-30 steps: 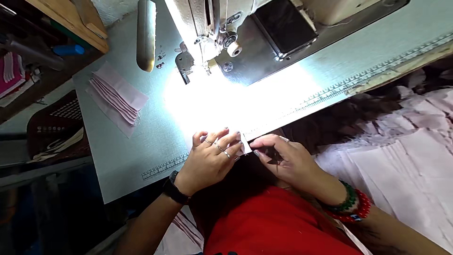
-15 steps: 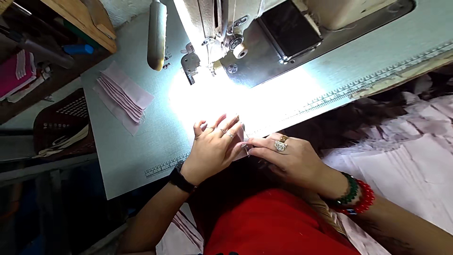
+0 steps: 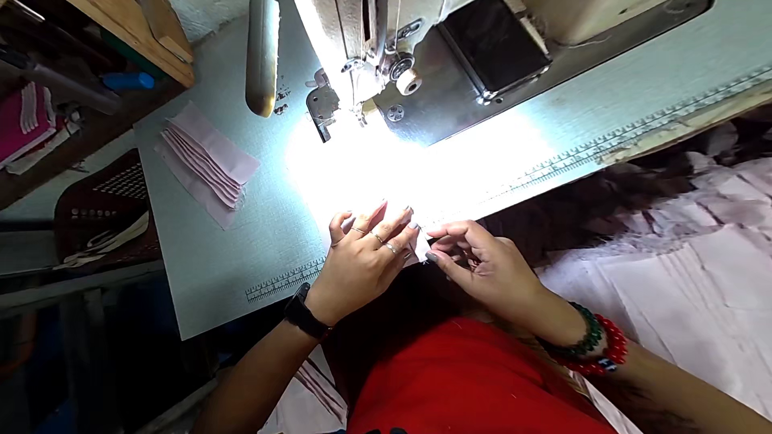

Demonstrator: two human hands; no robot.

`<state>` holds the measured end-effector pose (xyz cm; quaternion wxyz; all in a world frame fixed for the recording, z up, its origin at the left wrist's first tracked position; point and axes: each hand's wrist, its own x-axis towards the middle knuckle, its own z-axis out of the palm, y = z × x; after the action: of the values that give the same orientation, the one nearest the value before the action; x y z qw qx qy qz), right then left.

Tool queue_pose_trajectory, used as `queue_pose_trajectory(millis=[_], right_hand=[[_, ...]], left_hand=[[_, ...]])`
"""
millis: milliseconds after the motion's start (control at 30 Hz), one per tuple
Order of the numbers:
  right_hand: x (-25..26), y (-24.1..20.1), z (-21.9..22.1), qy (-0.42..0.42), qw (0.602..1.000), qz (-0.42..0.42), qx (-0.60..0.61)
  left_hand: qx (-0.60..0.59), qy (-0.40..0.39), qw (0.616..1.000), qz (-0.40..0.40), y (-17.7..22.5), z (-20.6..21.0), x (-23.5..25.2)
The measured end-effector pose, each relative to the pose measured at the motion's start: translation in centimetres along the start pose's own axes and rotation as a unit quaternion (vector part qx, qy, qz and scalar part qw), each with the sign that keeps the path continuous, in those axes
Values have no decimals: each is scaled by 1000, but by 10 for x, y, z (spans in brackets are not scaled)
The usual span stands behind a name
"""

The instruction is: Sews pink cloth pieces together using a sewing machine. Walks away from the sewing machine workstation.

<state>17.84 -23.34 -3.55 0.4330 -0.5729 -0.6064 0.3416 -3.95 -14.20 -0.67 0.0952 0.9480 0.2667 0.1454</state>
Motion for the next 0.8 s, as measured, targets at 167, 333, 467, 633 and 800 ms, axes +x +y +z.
queue_pose_trajectory(millis=[167,333,467,633,800], right_hand=[[2,1,-3,-15,999,-12,-42],[4,1,-5,-13,991,-65,-114],[5,-2,-9,-8,964,-143,-223],[19,-7,-16,-23,943,-179,-279],[48,-8,-16,-32,928,-188,-320]], left_hand=[[-6,-14,999,-30,4,-2,8],[-2,0,999,-34,3,1,11],[-2,-13,999,-41,2,-1,11],[-5,-25,999,-42,-5,-6,16],[5,-18,999,-35,-29,-11,31]])
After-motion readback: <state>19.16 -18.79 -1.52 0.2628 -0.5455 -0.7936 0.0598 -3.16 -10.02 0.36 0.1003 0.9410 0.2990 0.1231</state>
